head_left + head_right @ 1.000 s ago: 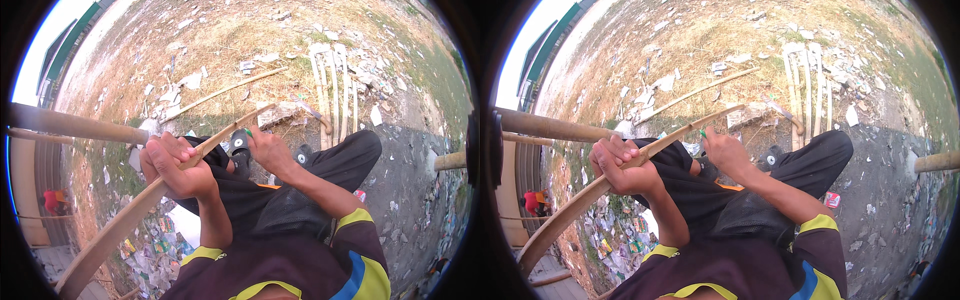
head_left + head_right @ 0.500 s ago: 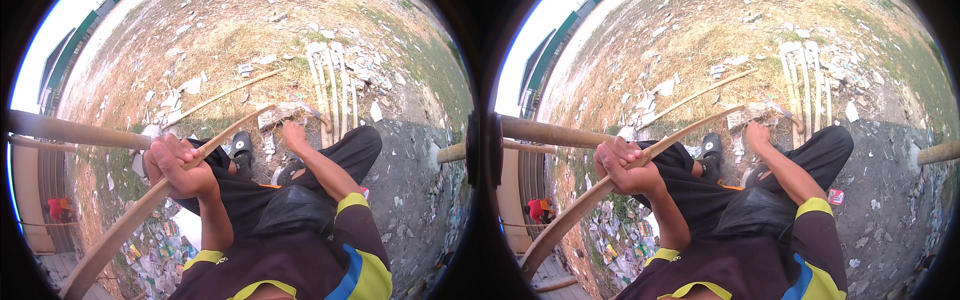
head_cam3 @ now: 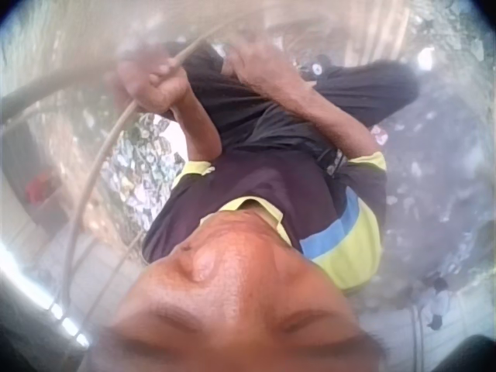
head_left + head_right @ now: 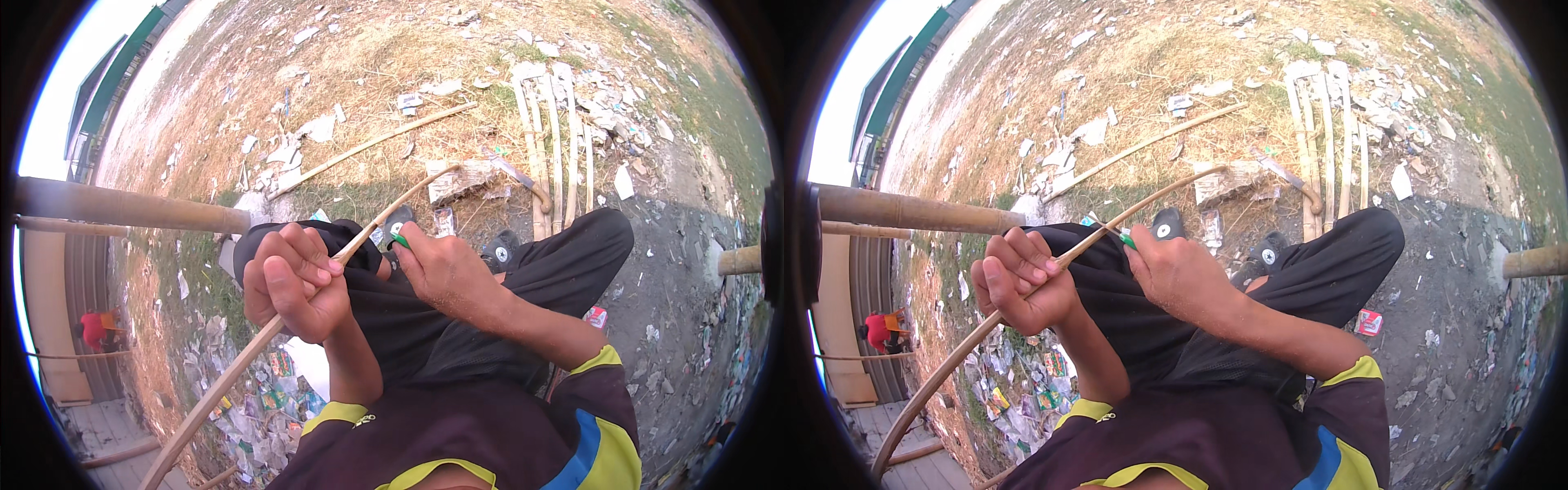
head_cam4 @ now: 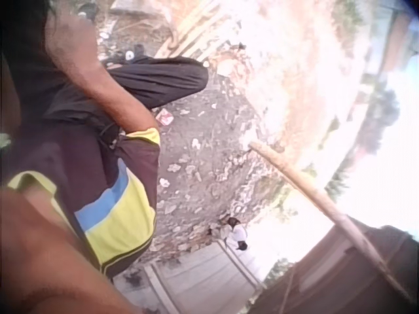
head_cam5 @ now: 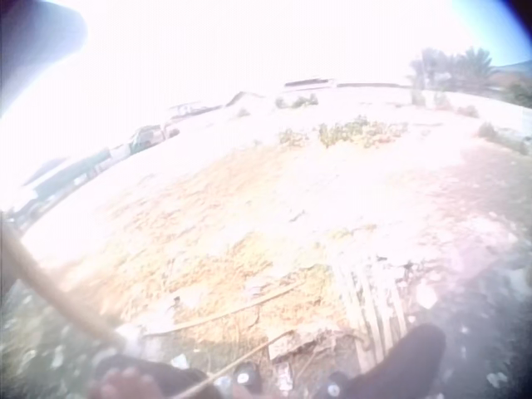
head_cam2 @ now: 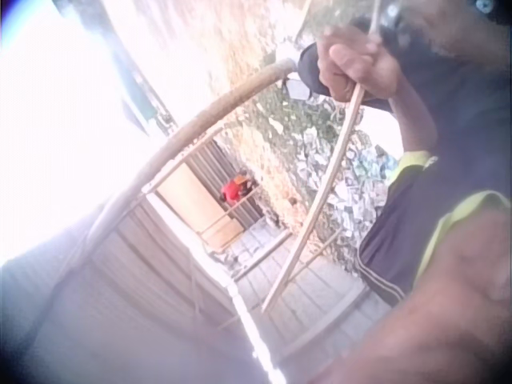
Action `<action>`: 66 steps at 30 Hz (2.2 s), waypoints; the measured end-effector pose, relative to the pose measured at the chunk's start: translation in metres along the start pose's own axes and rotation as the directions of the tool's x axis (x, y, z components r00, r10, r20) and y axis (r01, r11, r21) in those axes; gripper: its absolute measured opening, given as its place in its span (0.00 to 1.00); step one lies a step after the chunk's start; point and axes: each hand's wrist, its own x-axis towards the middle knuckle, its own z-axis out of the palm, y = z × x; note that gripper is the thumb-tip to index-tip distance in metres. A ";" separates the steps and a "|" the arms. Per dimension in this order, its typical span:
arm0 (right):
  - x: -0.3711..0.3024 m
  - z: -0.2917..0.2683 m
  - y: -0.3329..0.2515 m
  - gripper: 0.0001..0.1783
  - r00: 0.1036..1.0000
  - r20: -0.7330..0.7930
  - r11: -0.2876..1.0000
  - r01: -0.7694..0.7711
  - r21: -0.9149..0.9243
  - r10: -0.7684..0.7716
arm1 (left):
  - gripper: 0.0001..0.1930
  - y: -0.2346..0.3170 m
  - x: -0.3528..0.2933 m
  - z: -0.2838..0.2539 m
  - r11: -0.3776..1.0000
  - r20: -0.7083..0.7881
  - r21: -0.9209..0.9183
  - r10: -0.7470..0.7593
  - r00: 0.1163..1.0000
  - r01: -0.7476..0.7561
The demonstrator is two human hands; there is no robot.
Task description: The person sits on the ground and uses a small knife to shave the surface of a thin bamboo stick. They hold the stick with their left hand and scrape the blade along its length with their right hand, removing thin strips of material.
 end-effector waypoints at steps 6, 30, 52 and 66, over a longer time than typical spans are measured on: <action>-0.006 0.003 0.014 0.09 1.000 -0.022 1.000 0.001 0.005 0.000 | 0.19 0.002 -0.002 0.001 0.999 -0.073 0.036 -0.010 0.997 0.012; 0.003 0.030 0.073 0.09 0.990 -0.136 0.965 0.002 -0.261 -0.039 | 0.19 0.001 -0.003 0.006 0.998 -0.131 0.055 0.009 0.991 -0.002; -0.015 -0.009 0.041 0.24 0.988 0.073 0.972 -0.149 0.179 0.138 | 0.27 0.009 -0.029 -0.008 0.982 0.263 -0.171 -0.033 0.964 0.080; -0.020 0.016 0.067 0.23 0.996 0.063 0.998 0.060 0.029 -0.062 | 0.26 0.033 -0.083 -0.001 0.996 0.166 -0.058 -0.055 0.985 0.065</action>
